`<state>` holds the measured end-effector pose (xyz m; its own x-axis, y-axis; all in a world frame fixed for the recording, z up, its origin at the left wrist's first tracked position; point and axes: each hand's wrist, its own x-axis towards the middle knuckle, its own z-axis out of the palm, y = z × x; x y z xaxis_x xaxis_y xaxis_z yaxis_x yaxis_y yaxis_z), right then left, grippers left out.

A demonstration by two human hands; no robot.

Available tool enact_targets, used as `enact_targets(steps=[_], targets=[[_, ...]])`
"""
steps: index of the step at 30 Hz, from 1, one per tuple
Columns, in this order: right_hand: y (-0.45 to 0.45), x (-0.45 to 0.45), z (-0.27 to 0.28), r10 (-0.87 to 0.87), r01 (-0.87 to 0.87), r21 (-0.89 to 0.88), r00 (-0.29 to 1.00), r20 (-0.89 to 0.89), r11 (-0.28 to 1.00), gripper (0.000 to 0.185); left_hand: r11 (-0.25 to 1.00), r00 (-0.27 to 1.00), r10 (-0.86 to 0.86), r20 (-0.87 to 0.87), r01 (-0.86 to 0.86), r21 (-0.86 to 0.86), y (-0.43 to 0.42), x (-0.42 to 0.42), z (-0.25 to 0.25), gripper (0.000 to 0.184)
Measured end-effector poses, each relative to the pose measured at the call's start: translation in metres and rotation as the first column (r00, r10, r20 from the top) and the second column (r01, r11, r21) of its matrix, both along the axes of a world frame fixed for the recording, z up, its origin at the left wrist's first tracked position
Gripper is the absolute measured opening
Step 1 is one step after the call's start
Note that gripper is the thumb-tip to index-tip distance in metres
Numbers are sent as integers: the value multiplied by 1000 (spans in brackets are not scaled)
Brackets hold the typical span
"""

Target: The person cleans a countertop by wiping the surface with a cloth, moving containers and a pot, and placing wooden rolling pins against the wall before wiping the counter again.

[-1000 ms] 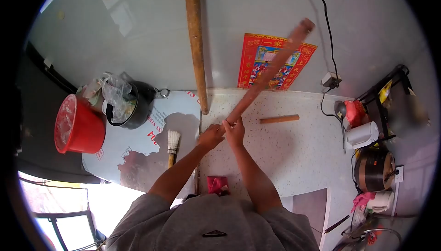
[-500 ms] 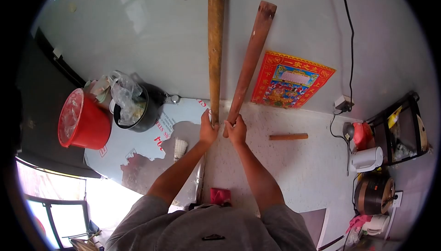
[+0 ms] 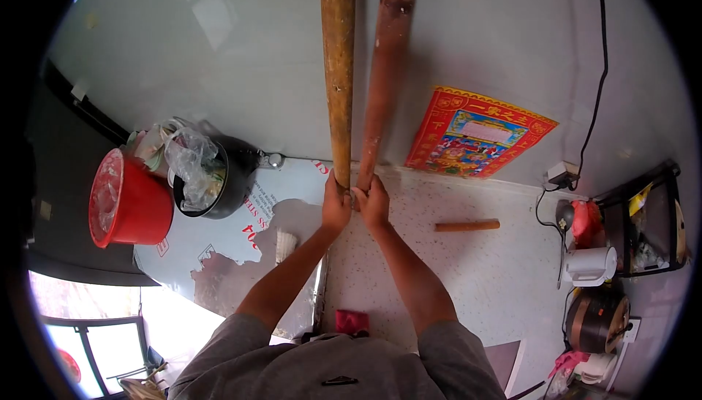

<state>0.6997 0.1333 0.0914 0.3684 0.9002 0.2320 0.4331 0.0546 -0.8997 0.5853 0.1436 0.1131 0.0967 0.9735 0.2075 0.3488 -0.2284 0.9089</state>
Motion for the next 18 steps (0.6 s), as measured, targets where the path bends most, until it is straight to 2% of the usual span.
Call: enact_targets(steps=[5, 8, 11, 14, 18], targets=[[9, -2, 0, 68, -68, -3, 994, 86, 998, 41, 996, 1000, 12, -26, -10, 84, 4, 1, -20, 69], [14, 0, 0, 162, -162, -71, 987, 0, 984, 46, 998, 999, 20, -43, -17, 66, 6, 0, -22, 71], [16, 5, 7, 224, -224, 8, 974, 33, 975, 52, 997, 999, 22, -41, -19, 72, 8, 0, -25, 72], [21, 10, -3, 267, -265, -66, 963, 22, 962, 67, 996, 999, 27, -33, -24, 86, 9, 0, -28, 73], [17, 9, -3, 241, -238, -79, 970, 23, 968, 78, 997, 999, 32, -14, -31, 76, 6, -2, -30, 75]])
